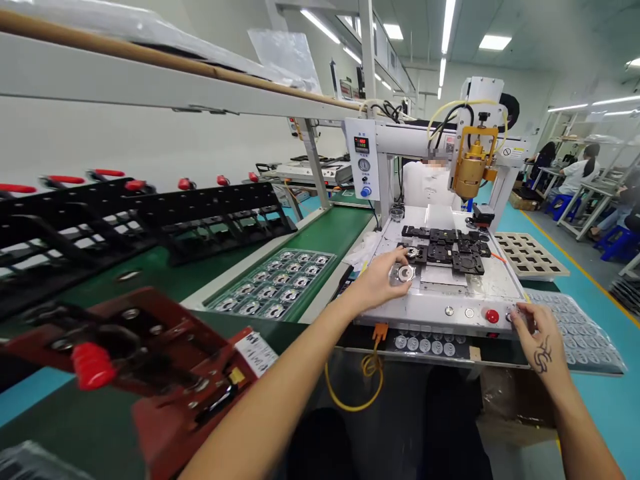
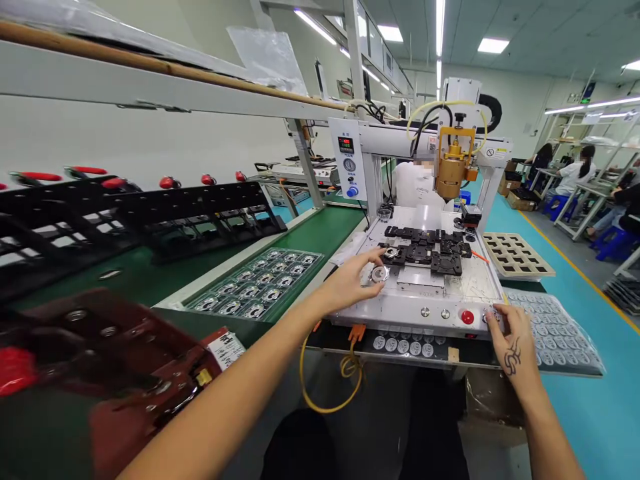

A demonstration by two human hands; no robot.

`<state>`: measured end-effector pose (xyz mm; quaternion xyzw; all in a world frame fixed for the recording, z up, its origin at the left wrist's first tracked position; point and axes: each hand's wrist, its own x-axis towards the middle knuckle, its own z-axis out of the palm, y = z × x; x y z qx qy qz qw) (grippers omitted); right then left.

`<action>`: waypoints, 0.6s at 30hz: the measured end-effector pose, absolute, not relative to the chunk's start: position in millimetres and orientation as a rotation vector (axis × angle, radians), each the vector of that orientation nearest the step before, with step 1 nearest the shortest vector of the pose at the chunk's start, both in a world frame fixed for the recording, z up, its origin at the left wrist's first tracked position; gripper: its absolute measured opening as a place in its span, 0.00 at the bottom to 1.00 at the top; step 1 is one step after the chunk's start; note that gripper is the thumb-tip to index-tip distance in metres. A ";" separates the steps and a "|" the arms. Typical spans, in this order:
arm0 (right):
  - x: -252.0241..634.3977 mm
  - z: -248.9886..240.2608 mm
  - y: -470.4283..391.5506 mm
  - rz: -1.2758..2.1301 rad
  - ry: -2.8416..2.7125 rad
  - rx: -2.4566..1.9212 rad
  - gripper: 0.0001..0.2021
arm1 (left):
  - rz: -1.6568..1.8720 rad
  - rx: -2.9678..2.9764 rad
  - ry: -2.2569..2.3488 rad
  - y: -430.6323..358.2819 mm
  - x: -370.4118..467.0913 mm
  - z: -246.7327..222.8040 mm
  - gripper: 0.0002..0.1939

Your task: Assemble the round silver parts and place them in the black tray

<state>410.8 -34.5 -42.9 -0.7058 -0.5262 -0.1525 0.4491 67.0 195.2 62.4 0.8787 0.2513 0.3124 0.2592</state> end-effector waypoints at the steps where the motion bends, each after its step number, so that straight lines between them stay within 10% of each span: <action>1: 411.4 -45.3 -32.6 -0.378 -1.290 -1.736 0.22 | 0.789 2.404 0.677 206.1 72.8 66.1 0.15; 9: 416.2 -49.1 -30.6 -0.352 -1.295 -1.712 0.23 | 0.485 2.639 0.683 231.9 87.3 81.3 0.22; 18: 390.8 -44.4 -39.4 -0.555 -1.185 -1.695 0.16 | 0.927 2.298 0.494 129.7 78.5 28.6 0.20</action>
